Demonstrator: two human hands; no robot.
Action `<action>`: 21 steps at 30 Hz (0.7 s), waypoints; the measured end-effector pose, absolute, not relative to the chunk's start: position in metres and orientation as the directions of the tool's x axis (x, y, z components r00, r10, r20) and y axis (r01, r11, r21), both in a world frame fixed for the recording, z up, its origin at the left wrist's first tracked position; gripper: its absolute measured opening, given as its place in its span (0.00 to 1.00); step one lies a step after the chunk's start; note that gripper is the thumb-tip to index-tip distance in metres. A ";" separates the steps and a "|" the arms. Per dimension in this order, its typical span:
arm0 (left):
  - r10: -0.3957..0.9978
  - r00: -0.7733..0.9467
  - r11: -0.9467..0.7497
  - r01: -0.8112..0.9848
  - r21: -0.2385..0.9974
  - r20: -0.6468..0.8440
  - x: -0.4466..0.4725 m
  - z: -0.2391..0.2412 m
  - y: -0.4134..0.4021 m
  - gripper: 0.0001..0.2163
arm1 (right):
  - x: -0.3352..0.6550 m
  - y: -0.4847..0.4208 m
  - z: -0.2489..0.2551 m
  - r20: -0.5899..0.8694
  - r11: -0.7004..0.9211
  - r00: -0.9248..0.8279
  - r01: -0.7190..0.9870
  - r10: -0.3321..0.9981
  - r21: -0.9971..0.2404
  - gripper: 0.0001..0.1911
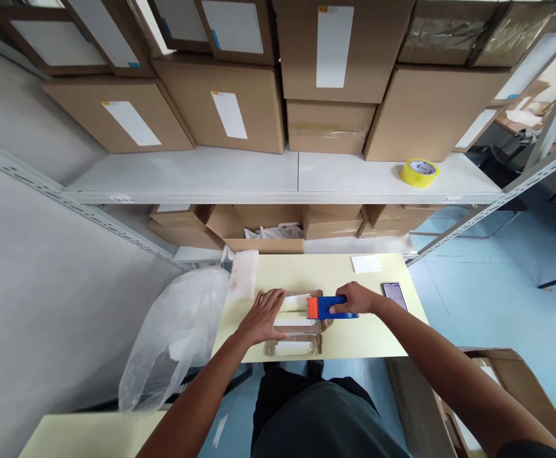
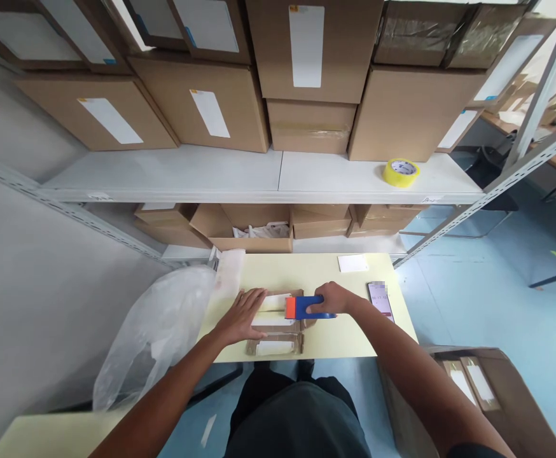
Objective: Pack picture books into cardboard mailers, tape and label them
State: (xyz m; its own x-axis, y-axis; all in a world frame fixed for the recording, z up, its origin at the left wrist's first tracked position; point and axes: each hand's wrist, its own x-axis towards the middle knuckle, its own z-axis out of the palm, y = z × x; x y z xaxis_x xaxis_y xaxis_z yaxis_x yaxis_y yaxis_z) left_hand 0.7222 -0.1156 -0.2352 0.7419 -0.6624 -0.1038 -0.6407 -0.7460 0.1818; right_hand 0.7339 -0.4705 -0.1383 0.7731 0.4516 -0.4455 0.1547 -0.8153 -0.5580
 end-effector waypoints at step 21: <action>-0.679 0.733 -0.729 -0.665 0.163 -0.047 0.720 -0.219 -0.157 0.48 | 0.712 -0.528 -0.173 -0.512 -0.835 0.791 -0.002 0.335 -0.550 0.28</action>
